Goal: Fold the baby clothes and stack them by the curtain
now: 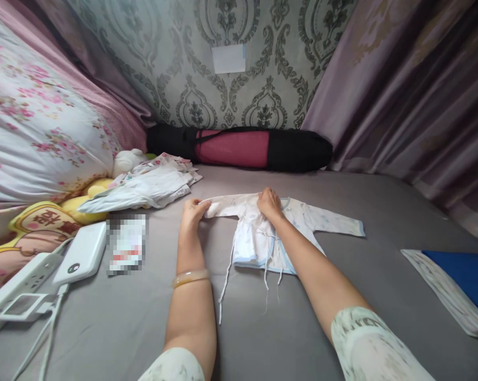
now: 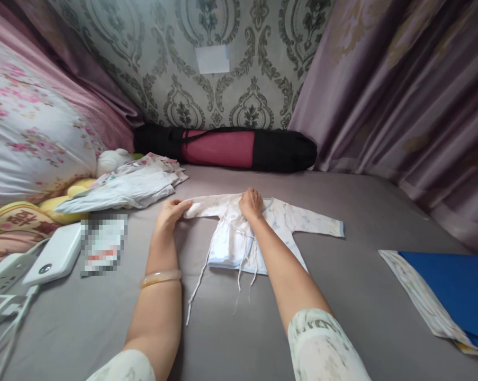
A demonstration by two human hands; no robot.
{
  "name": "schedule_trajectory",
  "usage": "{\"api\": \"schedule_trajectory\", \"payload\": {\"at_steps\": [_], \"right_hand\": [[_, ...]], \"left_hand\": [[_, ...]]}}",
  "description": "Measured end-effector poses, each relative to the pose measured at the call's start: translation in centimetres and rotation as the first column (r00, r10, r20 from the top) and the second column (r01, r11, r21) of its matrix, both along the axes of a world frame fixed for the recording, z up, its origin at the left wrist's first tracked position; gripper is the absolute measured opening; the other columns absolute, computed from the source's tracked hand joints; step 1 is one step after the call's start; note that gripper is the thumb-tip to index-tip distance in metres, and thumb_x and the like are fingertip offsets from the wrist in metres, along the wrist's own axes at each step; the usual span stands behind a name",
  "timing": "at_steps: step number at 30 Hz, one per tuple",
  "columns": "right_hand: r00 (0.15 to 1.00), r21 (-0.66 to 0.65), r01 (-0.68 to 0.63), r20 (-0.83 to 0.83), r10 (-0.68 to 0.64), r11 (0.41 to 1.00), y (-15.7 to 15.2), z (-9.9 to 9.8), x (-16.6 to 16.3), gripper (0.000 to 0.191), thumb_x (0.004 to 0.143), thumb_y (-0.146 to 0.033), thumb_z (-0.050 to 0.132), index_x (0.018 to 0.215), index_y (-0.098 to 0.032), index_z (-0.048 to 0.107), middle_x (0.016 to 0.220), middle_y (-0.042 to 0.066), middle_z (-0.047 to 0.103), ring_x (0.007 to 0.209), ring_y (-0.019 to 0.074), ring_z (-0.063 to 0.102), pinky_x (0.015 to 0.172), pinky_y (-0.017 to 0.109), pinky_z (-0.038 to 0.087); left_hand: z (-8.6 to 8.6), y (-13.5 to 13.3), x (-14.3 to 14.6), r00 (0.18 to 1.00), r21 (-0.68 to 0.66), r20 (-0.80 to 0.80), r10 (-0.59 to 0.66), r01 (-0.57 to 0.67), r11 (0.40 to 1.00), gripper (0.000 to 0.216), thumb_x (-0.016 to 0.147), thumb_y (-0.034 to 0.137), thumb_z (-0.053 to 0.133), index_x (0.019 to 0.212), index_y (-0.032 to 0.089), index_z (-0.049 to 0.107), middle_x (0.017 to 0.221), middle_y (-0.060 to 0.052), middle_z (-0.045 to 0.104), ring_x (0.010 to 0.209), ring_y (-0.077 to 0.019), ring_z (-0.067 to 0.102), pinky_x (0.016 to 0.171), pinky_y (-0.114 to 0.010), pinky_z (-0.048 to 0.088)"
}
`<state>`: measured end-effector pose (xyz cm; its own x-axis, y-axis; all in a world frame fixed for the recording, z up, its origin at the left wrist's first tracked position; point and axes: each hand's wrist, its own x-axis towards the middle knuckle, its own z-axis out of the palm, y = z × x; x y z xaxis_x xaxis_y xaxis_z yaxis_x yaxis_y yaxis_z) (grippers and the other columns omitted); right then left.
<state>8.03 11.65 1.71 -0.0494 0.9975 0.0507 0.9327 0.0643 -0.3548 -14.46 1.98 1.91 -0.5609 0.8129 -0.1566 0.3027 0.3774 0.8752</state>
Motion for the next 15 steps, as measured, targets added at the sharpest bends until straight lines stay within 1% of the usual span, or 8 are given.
{"api": "schedule_trajectory", "payload": {"at_steps": [2, 5, 7, 10, 12, 15], "right_hand": [[1.000, 0.047, -0.016, 0.019, 0.015, 0.999, -0.5, -0.2, 0.0, 0.033, 0.099, -0.025, 0.036, 0.121, -0.008, 0.054, 0.120, 0.019, 0.062, 0.114, 0.0269, 0.057, 0.092, 0.033, 0.041], [0.998, 0.077, -0.039, 0.058, 0.034, 0.996, -1.0, -0.5, -0.2, 0.028, 0.099, -0.024, 0.037, 0.119, -0.011, 0.053, 0.118, 0.017, 0.062, 0.111, 0.0254, 0.056, 0.090, 0.032, 0.039], [0.997, 0.096, -0.039, 0.072, 0.033, 0.995, -1.1, -0.7, -0.3, 0.026, 0.099, -0.023, 0.038, 0.118, -0.013, 0.053, 0.118, 0.016, 0.061, 0.110, 0.0246, 0.055, 0.089, 0.032, 0.037], [0.993, 0.181, -0.067, 0.106, 0.048, 0.981, -1.1, -0.9, -0.3, 0.027, 0.099, -0.019, 0.035, 0.117, -0.014, 0.055, 0.121, 0.015, 0.058, 0.110, 0.0247, 0.051, 0.089, 0.033, 0.035], [0.983, 0.219, -0.140, 0.145, 0.110, 0.966, -1.1, -1.1, -0.2, 0.030, 0.099, -0.016, 0.032, 0.113, -0.016, 0.059, 0.121, 0.014, 0.057, 0.111, 0.0250, 0.048, 0.090, 0.034, 0.032], [0.955, 0.187, -0.271, 0.177, 0.239, 0.944, -1.0, -1.2, -0.1, 0.034, 0.098, -0.014, 0.031, 0.106, -0.019, 0.064, 0.118, 0.011, 0.059, 0.110, 0.0241, 0.046, 0.092, 0.033, 0.031]], "left_hand": [[-0.7, 0.6, -0.3, 0.992, 0.044, -0.088, 0.091, -0.088, 0.995, 0.026, 0.073, 0.031, 0.057, 0.091, 0.015, 0.067, 0.067, -0.003, 0.063, 0.068, -0.0183, 0.062, 0.059, -0.025, 0.047], [-1.4, 1.5, -0.4, 0.966, 0.059, -0.192, 0.172, -0.163, 0.985, 0.029, 0.076, 0.028, 0.051, 0.097, 0.017, 0.067, 0.078, -0.005, 0.067, 0.081, -0.0209, 0.064, 0.067, -0.026, 0.048], [-1.6, 1.8, -0.3, 0.951, 0.056, -0.239, 0.194, -0.186, 0.981, 0.029, 0.080, 0.028, 0.048, 0.100, 0.018, 0.067, 0.085, -0.007, 0.068, 0.086, -0.0214, 0.064, 0.072, -0.027, 0.048], [-1.7, 1.8, 0.0, 0.930, 0.041, -0.309, 0.200, -0.197, 0.980, 0.029, 0.085, 0.029, 0.045, 0.102, 0.018, 0.066, 0.094, -0.009, 0.069, 0.092, -0.0227, 0.064, 0.080, -0.029, 0.047], [-1.7, 1.6, 0.1, 0.910, 0.023, -0.361, 0.202, -0.208, 0.978, 0.029, 0.087, 0.030, 0.045, 0.101, 0.017, 0.066, 0.099, -0.011, 0.070, 0.097, -0.0250, 0.063, 0.084, -0.032, 0.046], [-1.7, 1.5, -0.1, 0.890, -0.012, -0.413, 0.195, -0.220, 0.976, 0.029, 0.087, 0.034, 0.048, 0.101, 0.016, 0.066, 0.102, -0.014, 0.070, 0.102, -0.0275, 0.062, 0.088, -0.034, 0.045]]}}
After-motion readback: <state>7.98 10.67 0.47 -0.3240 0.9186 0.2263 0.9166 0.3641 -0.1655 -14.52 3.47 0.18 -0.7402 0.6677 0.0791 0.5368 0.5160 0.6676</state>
